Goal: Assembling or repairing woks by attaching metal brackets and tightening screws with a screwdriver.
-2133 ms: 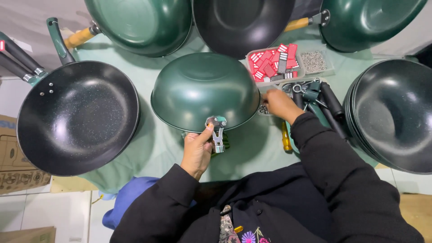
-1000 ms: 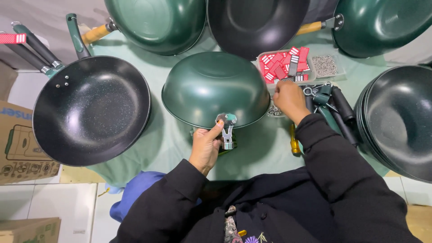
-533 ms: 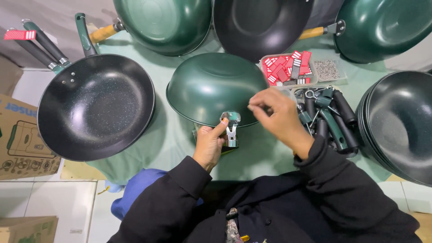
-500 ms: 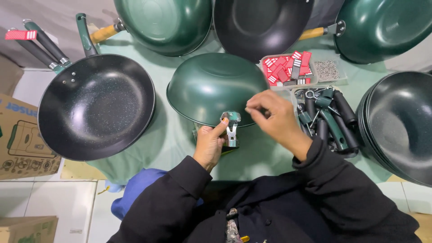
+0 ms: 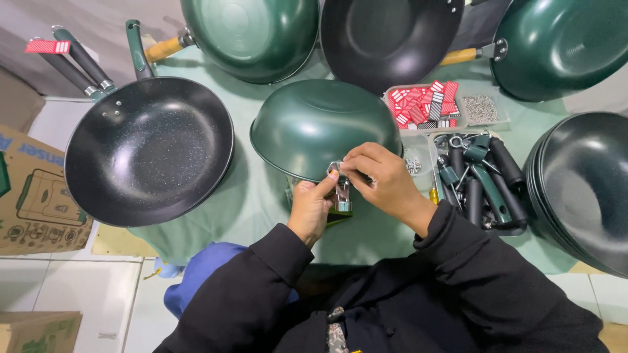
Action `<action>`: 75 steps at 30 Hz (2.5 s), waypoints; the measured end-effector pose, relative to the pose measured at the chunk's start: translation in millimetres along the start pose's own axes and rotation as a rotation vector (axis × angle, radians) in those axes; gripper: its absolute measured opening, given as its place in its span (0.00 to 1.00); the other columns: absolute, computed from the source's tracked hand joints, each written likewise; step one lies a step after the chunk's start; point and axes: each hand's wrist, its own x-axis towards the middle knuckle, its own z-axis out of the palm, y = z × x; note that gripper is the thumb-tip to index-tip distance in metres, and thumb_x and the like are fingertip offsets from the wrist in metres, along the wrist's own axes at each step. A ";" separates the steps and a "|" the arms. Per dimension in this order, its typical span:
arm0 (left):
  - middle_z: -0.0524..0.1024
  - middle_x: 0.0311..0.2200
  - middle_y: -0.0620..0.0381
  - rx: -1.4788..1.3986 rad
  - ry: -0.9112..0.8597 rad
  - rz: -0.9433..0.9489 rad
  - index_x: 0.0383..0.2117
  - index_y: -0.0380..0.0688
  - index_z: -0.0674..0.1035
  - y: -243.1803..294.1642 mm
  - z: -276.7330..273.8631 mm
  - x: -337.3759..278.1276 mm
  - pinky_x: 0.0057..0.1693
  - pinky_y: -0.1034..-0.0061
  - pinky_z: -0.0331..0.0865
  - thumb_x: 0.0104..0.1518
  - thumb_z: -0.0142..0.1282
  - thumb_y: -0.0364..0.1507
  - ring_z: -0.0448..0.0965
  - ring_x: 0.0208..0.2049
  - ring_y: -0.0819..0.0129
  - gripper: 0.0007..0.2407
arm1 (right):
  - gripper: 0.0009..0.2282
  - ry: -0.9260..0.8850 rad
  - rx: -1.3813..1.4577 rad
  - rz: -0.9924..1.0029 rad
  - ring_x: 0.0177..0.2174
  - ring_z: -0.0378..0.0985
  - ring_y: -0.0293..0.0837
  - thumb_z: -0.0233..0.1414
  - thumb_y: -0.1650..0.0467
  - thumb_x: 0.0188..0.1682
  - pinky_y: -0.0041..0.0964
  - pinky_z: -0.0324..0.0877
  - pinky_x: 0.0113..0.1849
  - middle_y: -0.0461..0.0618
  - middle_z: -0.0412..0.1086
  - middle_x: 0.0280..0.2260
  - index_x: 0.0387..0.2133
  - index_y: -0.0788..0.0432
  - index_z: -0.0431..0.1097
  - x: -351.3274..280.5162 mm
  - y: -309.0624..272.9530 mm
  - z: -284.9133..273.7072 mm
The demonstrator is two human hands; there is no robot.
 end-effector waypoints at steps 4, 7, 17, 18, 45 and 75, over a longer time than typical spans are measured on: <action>0.80 0.29 0.56 -0.013 -0.002 -0.006 0.41 0.37 0.82 -7.2 -4.8 5.4 0.37 0.75 0.77 0.57 0.65 0.27 0.79 0.28 0.72 0.09 | 0.03 -0.028 -0.006 -0.023 0.31 0.78 0.46 0.59 0.79 0.47 0.36 0.77 0.35 0.48 0.74 0.32 0.27 0.61 0.75 3.6 -5.0 -5.1; 0.80 0.29 0.57 -0.006 -0.016 -0.011 0.40 0.38 0.82 -7.0 -4.7 6.5 0.37 0.76 0.77 0.57 0.65 0.27 0.79 0.28 0.72 0.08 | 0.03 -0.046 -0.020 -0.031 0.32 0.78 0.46 0.59 0.79 0.47 0.37 0.77 0.37 0.48 0.73 0.32 0.28 0.61 0.75 3.8 -5.1 -6.5; 0.80 0.27 0.55 -0.007 0.006 -0.023 0.38 0.37 0.82 0.9 4.1 0.3 0.36 0.76 0.77 0.56 0.66 0.27 0.79 0.27 0.71 0.08 | 0.02 -0.101 0.011 -0.005 0.26 0.74 0.44 0.57 0.78 0.51 0.35 0.75 0.30 0.48 0.70 0.30 0.33 0.61 0.75 12.0 -6.8 -15.8; 0.80 0.27 0.55 -0.013 0.012 -0.026 0.38 0.37 0.82 1.9 4.7 -0.7 0.36 0.76 0.77 0.56 0.66 0.27 0.79 0.27 0.71 0.09 | 0.02 -0.107 0.024 -0.002 0.25 0.73 0.43 0.57 0.78 0.52 0.34 0.74 0.28 0.47 0.70 0.29 0.31 0.61 0.75 12.4 -6.9 -16.0; 0.80 0.32 0.55 -0.048 0.046 -0.077 0.40 0.36 0.82 -9.7 20.2 -2.8 0.39 0.75 0.76 0.56 0.67 0.27 0.77 0.29 0.71 0.10 | 0.07 -0.255 0.004 0.223 0.29 0.79 0.44 0.63 0.72 0.44 0.37 0.76 0.31 0.44 0.70 0.29 0.35 0.55 0.76 -3.0 15.7 -25.0; 0.79 0.30 0.51 -0.066 0.103 -0.174 0.41 0.32 0.81 -17.1 11.2 -3.4 0.37 0.74 0.73 0.56 0.67 0.27 0.77 0.29 0.65 0.12 | 0.03 -0.130 -0.258 0.242 0.28 0.78 0.44 0.55 0.67 0.53 0.36 0.76 0.32 0.40 0.66 0.30 0.37 0.49 0.74 -22.6 -8.0 -11.2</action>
